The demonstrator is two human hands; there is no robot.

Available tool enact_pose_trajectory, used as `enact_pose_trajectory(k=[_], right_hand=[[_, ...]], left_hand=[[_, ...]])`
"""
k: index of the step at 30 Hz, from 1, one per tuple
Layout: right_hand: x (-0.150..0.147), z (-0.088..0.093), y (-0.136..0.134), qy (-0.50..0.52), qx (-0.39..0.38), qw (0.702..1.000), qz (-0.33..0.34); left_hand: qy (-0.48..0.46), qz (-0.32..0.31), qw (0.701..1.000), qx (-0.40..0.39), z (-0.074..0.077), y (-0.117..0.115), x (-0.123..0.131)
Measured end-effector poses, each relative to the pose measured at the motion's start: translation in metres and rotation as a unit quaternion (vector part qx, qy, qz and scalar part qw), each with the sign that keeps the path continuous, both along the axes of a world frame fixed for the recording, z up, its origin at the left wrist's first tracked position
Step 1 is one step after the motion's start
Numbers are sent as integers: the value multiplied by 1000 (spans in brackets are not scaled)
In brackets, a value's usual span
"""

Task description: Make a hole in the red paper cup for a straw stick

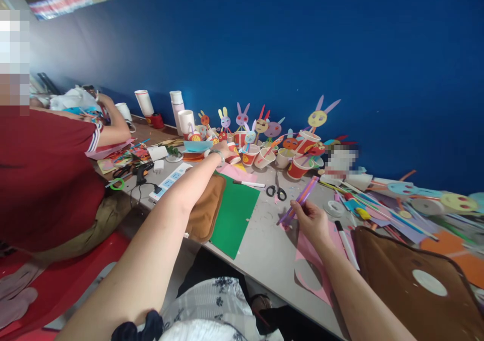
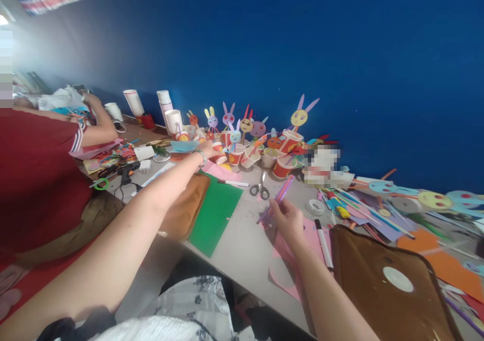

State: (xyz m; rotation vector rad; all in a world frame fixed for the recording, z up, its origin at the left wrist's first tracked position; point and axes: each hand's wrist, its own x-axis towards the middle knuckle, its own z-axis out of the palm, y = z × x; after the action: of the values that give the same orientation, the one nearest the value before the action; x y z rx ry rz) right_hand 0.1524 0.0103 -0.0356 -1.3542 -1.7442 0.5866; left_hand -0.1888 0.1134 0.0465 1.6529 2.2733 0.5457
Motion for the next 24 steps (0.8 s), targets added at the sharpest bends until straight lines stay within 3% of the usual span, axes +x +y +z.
enact_pose_trajectory(k=[9, 16, 24], right_hand=[[-6, 9, -7, -8, -2, 1000, -5], [-4, 5, -5, -10, -6, 1000, -6], [-8, 11, -7, -7, 11, 1000, -14]], left_hand=[[120, -55, 985, 115, -10, -24, -5], [166, -80, 978, 102, -8, -26, -7], [168, -82, 979, 83, -13, -10, 6]])
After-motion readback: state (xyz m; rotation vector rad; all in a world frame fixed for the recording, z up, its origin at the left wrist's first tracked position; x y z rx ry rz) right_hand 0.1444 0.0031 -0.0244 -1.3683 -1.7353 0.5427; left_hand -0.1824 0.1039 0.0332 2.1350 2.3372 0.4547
